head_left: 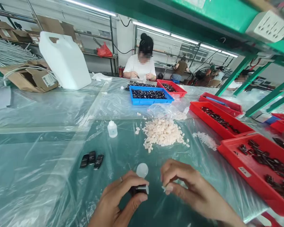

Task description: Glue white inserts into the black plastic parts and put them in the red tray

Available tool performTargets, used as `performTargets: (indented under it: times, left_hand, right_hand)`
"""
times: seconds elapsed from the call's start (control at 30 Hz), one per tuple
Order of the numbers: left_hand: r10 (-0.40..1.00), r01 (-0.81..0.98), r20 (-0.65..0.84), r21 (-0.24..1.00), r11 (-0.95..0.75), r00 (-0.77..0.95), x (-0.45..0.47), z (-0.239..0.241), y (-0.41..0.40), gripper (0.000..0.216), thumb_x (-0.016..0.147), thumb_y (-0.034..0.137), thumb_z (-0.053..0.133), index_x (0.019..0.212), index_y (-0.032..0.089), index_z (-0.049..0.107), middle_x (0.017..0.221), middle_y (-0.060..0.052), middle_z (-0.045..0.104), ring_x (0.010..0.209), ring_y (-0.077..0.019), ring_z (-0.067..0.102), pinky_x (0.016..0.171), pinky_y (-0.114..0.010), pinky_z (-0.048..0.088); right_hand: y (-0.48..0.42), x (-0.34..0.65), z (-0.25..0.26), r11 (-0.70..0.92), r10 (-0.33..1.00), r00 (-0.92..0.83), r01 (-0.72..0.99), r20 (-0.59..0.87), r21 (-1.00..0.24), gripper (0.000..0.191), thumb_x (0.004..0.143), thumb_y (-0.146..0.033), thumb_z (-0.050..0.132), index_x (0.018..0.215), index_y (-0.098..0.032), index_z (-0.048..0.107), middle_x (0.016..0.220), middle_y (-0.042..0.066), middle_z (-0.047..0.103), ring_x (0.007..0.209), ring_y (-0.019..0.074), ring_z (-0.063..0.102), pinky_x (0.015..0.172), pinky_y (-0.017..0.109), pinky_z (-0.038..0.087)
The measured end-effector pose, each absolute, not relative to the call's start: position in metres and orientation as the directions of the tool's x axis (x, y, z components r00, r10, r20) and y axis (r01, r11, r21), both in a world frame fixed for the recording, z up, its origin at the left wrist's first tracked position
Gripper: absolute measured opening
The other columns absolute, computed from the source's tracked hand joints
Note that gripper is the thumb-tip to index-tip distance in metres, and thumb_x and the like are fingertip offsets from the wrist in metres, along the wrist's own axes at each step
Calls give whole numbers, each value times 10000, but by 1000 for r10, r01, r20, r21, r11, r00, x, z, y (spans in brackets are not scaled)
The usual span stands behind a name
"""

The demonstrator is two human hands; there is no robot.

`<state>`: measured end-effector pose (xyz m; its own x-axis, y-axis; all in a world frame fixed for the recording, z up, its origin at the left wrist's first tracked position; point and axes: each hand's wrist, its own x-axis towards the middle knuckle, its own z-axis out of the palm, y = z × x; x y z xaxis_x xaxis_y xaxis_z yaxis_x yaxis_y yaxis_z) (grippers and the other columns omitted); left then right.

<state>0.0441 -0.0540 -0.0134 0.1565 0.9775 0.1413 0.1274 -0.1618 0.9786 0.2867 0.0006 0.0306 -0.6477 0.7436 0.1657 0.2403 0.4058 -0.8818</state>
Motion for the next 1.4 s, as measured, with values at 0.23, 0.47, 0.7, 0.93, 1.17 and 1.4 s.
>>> performTargets:
  times: [0.23,0.47,0.7,0.93,1.17,1.4]
  left_hand:
    - [914,11,220,971,-237,340,36,-15,-50,158,1062,315,564,1084,323,720,838,25,561,677,-131,546,614,-201,470]
    - [919,0,213,974,-226,333,37,-13,-52,159,1059,313,556,1045,285,713,834,30,554,643,-119,559,597,-193,480]
    - [916,-16,208,976,-215,343,38,-14,-51,196,1062,308,542,1015,264,727,809,26,545,598,-113,516,571,-213,430]
    - [921,-26,61,998,-55,384,38,-6,-51,257,1064,396,520,987,250,717,814,20,540,588,-120,483,576,-230,433]
    - [906,-19,145,988,-150,398,39,-7,-47,222,1062,292,522,993,259,731,773,35,557,519,-92,473,469,-197,352]
    - [919,80,162,976,-203,358,39,-7,-48,213,1032,232,533,897,224,697,722,48,492,561,-111,366,495,-231,272]
  right_hand:
    - [3,260,40,473,616,-763,158,197,-867,84,1053,-209,591,989,-230,642,987,9,564,896,128,568,764,265,452]
    - [5,257,39,431,617,-776,193,132,-881,69,1054,-229,590,1001,-235,635,1029,19,564,926,128,574,753,245,467]
    - [11,256,39,398,613,-784,204,95,-894,52,1029,-246,630,980,-230,639,1007,21,602,888,126,598,702,231,475]
    - [13,254,28,311,615,-784,141,86,-940,50,1020,-212,635,975,-219,616,1020,13,640,795,104,671,663,215,550]
    - [10,255,28,368,600,-791,146,115,-918,55,1009,-172,646,987,-221,636,999,9,658,829,97,658,687,195,534]
    - [8,253,25,437,621,-776,226,110,-871,65,1024,-205,636,990,-243,596,989,-4,643,842,104,611,698,199,491]
